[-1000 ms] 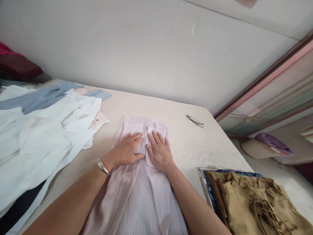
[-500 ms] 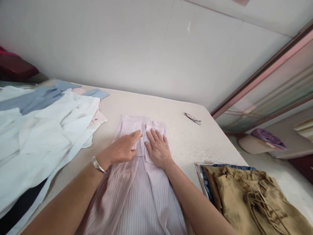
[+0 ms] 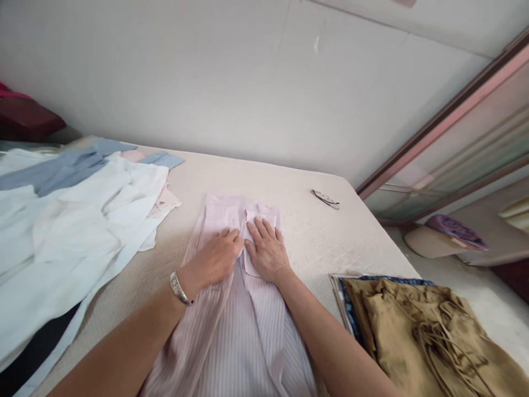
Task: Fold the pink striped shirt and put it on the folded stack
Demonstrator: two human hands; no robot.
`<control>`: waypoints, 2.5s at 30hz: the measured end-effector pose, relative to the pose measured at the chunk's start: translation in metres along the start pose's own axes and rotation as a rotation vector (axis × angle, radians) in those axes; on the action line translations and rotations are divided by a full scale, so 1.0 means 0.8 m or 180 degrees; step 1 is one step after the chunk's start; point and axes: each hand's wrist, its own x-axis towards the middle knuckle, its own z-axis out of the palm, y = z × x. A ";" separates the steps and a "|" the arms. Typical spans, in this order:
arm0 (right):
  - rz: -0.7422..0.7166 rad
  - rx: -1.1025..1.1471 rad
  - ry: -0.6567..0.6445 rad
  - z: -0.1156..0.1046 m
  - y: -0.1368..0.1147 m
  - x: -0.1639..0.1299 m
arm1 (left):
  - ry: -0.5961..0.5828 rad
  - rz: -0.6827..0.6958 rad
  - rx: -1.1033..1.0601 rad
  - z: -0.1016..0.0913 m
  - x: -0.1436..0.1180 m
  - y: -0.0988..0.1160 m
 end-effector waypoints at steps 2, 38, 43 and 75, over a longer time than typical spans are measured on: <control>-0.0003 0.0021 0.0022 0.000 -0.001 0.000 | -0.0056 0.0044 -0.0165 -0.008 0.001 -0.007; 0.0286 0.0042 0.0643 0.002 -0.058 0.118 | 0.0586 -0.0578 -0.0197 0.039 -0.004 -0.071; 0.0266 0.0185 0.0518 -0.007 -0.056 0.134 | 0.0916 -0.0874 -0.0386 0.034 0.000 -0.072; -0.0419 0.0773 -0.0290 -0.079 -0.051 0.007 | -0.0220 -0.0930 -0.0250 0.001 -0.033 -0.070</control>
